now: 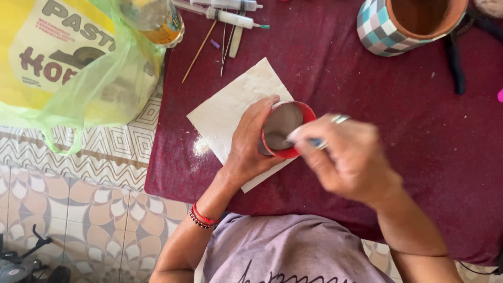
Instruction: Mixing powder and liquid in a small container to prepare a paste
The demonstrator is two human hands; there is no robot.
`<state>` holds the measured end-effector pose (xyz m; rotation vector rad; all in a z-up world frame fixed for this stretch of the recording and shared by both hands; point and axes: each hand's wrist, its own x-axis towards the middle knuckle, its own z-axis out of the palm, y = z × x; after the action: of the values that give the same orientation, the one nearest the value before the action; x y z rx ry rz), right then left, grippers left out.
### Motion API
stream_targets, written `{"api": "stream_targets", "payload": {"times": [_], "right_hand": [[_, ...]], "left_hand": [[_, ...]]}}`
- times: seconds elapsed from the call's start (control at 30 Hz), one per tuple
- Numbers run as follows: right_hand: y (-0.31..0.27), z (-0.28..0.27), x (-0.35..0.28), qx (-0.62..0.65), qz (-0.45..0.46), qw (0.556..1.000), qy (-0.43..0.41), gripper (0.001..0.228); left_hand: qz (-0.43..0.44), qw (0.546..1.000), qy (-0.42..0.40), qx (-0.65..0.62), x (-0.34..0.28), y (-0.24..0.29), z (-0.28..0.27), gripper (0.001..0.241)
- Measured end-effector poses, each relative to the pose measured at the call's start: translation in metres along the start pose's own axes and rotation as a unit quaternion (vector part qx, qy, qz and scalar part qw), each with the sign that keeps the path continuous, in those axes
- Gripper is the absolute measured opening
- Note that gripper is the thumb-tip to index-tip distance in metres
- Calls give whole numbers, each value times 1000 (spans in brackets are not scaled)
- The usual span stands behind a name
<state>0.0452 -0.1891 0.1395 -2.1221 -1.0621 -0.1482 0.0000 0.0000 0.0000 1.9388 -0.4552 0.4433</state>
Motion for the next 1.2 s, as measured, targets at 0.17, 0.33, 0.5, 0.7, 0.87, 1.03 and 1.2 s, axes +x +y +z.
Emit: {"api": "stream_targets", "payload": {"times": [0.17,0.33,0.5,0.7,0.87,1.03,1.2], "right_hand": [[3,1,2,50,15,999,10,20],[0,-3,1,3,-5,1000,-21,20],[-1,0,-2,-12,-11,1000,-14,18],[2,-1,-4,33,-50,996,-73,18],[5,-9,-3,88,-30,991,-100,19],[12,2,-1,7,-48,998,-31,19],[5,-3,-6,74,-46,992,-91,22]], "left_hand": [[-11,1000,0,-13,-4,-4,0,90],[-5,1000,7,-9,1,1,1,87],[-29,999,-3,-15,-2,1,0,86],[-59,997,-8,-41,-3,-2,-2,92],[-68,997,-18,-30,-1,2,-4,90],[-17,1000,-6,-16,-5,-4,1,87],[-59,998,2,-31,-4,1,-4,87]]}}
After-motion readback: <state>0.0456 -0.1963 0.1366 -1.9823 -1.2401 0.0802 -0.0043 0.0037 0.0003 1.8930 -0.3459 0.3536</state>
